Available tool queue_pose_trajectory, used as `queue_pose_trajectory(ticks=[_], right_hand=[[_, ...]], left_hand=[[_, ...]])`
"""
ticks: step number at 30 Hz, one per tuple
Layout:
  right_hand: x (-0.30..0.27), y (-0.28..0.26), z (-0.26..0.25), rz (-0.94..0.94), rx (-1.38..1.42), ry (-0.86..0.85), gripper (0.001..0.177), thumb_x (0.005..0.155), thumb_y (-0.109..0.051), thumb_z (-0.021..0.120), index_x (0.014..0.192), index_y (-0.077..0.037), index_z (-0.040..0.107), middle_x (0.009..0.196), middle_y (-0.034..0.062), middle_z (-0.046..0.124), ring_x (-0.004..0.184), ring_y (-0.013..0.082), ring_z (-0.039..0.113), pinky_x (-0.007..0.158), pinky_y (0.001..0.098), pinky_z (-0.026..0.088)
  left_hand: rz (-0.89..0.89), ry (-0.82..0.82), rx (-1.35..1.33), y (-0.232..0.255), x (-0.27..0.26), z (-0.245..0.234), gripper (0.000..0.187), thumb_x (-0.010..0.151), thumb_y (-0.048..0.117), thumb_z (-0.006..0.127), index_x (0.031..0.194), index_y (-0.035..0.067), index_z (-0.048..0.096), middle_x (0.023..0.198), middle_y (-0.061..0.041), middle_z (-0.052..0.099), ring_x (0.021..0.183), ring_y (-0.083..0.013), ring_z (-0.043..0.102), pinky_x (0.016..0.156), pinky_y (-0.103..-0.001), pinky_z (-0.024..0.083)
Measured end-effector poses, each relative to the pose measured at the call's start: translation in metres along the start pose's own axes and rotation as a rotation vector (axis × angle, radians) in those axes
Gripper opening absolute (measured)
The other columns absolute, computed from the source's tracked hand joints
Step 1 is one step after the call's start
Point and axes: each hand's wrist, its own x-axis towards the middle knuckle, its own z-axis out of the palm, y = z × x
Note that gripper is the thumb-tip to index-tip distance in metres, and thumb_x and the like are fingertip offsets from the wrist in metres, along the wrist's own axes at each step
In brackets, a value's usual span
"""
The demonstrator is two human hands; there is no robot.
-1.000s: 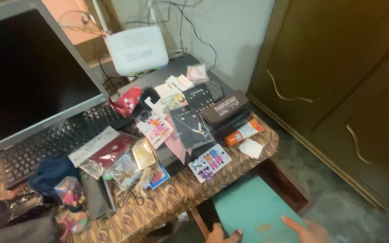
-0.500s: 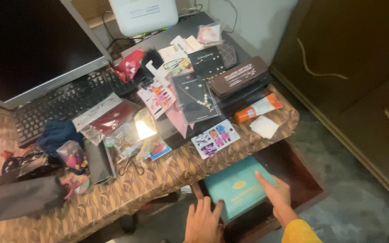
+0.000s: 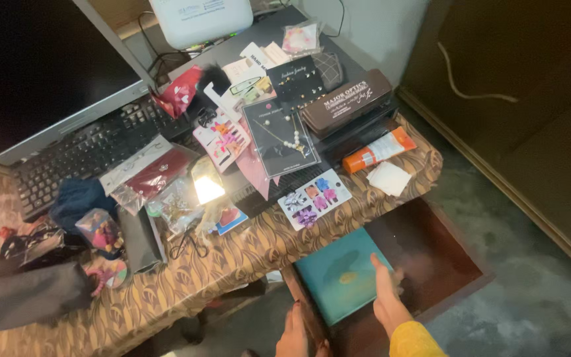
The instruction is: The person organizes cosmetic items on a cluttered desk. They open a blue pouch, place several small bottles and tubes inside, and then open a black pouch to insert a compact and other items. The person places the pouches into a drawer.
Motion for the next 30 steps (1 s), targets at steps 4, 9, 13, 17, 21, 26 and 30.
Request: queue_pose_trajectory(ticks=[4,9,13,17,21,26,30], right_hand=[[-0.027,0.014,-0.002,-0.206,-0.085,0.081,0.088,0.081,-0.036,0.073,0.155,-0.007,0.036,0.151,0.0295,0.046,0.135,0.0456,0.051,0.108,0.0531,0.045],[-0.033,0.009,-0.023,-0.338,-0.56,0.044,0.078,0.079,-0.04,0.076,0.151,-0.02,0.052,0.155,0.0313,0.039,0.142,0.0498,0.038,0.115,0.0527,0.04],[-0.036,-0.007,-0.025,-0.332,-0.771,-0.071,0.088,0.079,-0.049,0.077,0.155,-0.025,0.04,0.162,0.0179,0.033,0.148,0.0487,0.025,0.12,0.0554,0.028],[-0.045,-0.023,-0.024,-0.478,-1.003,-0.079,0.087,0.086,-0.054,0.074,0.156,-0.017,0.039,0.158,0.0208,0.037,0.149,0.0445,0.026,0.121,0.0571,0.022],[-0.117,-0.03,-0.004,-0.953,-1.053,0.147,0.063,0.08,-0.035,0.076,0.134,-0.013,0.052,0.136,0.0151,0.053,0.13,0.0369,0.048,0.104,0.0528,0.041],[-0.218,-0.055,0.018,-1.17,-0.545,-0.1,0.027,0.087,-0.02,0.071,0.108,-0.009,0.057,0.089,0.0069,0.068,0.08,0.0261,0.071,0.071,0.0425,0.054],[-0.271,-0.08,0.04,-1.346,-0.422,-0.288,0.031,0.084,-0.013,0.072,0.111,-0.008,0.058,0.09,0.0065,0.069,0.071,0.022,0.073,0.063,0.0376,0.056]], left_hand=[[-0.309,-0.299,-0.006,-0.002,-0.013,0.007,0.1,0.086,0.032,0.068,0.162,0.007,0.007,0.095,-0.028,0.073,0.083,-0.0372,0.076,0.076,-0.046,0.061],[-0.279,-0.186,-0.011,-0.001,-0.009,0.025,0.1,0.082,0.035,0.072,0.158,0.008,0.012,0.09,-0.026,0.073,0.078,-0.0371,0.076,0.071,-0.05,0.061],[-0.356,-0.257,0.059,0.009,-0.008,0.008,0.098,0.079,0.037,0.077,0.153,0.009,0.018,0.097,-0.024,0.072,0.088,-0.0379,0.074,0.077,-0.052,0.06],[-0.419,-0.374,0.223,0.062,-0.002,-0.03,0.096,0.075,0.04,0.081,0.147,0.009,0.025,0.104,-0.022,0.07,0.097,-0.0388,0.072,0.084,-0.053,0.058],[-0.326,-0.34,0.29,0.124,0.008,-0.133,0.096,0.077,0.035,0.079,0.149,0.007,0.022,0.114,-0.02,0.067,0.102,-0.041,0.069,0.085,-0.056,0.056],[-0.025,0.034,0.094,0.182,0.033,-0.222,0.086,0.08,0.019,0.07,0.152,0.004,0.026,0.119,-0.018,0.064,0.088,-0.042,0.07,0.073,-0.054,0.055],[0.022,0.221,-0.041,0.189,0.049,-0.267,0.085,0.079,0.013,0.073,0.15,0.002,0.027,0.127,-0.022,0.06,0.085,-0.0454,0.068,0.067,-0.055,0.053]])
